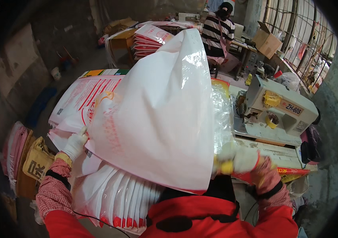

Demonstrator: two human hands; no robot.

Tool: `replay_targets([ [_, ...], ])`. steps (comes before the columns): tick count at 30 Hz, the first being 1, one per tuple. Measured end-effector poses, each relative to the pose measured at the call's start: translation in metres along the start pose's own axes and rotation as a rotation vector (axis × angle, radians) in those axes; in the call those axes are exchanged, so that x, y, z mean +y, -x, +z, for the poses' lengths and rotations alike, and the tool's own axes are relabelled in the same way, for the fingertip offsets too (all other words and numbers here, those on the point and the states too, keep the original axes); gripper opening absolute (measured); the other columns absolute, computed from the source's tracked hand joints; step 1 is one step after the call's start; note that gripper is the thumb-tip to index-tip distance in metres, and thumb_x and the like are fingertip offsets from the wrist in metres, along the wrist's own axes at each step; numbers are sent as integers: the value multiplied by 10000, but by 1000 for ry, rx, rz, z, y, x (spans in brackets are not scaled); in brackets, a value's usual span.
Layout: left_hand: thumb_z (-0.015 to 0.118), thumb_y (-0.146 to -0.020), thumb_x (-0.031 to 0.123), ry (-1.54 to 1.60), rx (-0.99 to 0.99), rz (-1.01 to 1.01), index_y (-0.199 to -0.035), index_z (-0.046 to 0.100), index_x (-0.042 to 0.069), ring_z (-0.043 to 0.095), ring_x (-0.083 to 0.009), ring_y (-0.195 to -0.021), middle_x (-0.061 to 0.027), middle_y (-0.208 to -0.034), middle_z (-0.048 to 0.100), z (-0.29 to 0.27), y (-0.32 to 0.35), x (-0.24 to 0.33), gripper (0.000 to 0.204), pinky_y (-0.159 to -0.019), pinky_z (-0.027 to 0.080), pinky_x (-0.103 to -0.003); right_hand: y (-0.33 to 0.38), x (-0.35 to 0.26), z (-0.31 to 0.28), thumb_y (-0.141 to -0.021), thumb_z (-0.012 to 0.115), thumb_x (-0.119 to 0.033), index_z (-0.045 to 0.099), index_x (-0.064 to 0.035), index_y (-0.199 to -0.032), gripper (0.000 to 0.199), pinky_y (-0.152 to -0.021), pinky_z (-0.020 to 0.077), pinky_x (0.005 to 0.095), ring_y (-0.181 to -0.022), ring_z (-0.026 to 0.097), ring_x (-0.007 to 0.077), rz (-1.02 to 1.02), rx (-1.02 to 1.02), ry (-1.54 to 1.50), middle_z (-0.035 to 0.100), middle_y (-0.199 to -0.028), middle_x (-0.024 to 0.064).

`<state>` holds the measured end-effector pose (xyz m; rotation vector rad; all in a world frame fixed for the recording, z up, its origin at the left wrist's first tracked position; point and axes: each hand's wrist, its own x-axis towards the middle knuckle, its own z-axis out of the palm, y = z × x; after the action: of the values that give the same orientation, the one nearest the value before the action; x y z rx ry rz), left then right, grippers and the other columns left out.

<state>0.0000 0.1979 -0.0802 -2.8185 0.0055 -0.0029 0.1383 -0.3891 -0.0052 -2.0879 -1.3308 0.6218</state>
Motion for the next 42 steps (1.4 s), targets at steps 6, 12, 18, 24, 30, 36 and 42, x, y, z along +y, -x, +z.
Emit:
replay_targets([
  [6,588,-750,62,-169,276,-24,-853,583,47,607,-333,-621,-172,-1386,407,21,-33,-4,105,-595,519,-411,-82,10,-104,-810,654,-330,380,-31,-1357,681,-907,441,332,-1060,588,299,242,879,196,597,-1187,176],
  [12,554,-803,64,-270,706,-100,-1290,485,28,564,-262,-502,-141,-870,635,-52,-66,-39,493,-470,477,-378,-99,-15,-113,-856,606,-315,517,-14,-1210,473,-867,453,314,-976,591,262,408,767,229,625,-1089,142],
  [18,452,-888,92,622,1066,-373,-1402,386,71,476,-124,-537,-36,-640,518,-98,-28,-85,519,-510,436,-313,-54,56,-119,-891,584,-281,625,-18,-1085,329,-801,473,277,-856,606,183,-99,918,-1327,658,-972,94],
  [24,467,-852,9,234,378,-197,-1135,549,45,543,-233,-731,-126,-825,574,19,-33,-75,297,-691,454,-340,-52,158,-62,-879,595,-253,647,-9,-1077,319,-747,478,279,-813,623,151,521,741,-329,687,-934,87],
  [30,536,-869,70,1027,-7,-492,-1063,531,8,548,-164,-789,-72,-868,601,-35,-37,-31,204,-736,455,-298,-28,110,-62,-834,624,-382,581,-81,-1194,472,-813,476,318,-940,641,227,182,511,41,665,-1022,158],
  [36,612,-849,290,860,-158,-123,-1219,472,-38,570,-250,-1048,-179,-1122,599,-123,-20,85,514,-930,430,-321,-40,44,-18,-819,637,-269,528,-54,-1244,489,-891,454,367,-1038,576,331,151,438,308,607,-1132,151],
  [42,637,-780,341,792,-276,-132,-1386,293,-57,385,-329,-1300,-275,-1370,396,-138,-1,159,802,-1072,312,-353,-39,51,53,-811,627,-196,505,-20,-1242,481,-897,443,387,-1087,533,354,-45,351,661,526,-1222,197],
])
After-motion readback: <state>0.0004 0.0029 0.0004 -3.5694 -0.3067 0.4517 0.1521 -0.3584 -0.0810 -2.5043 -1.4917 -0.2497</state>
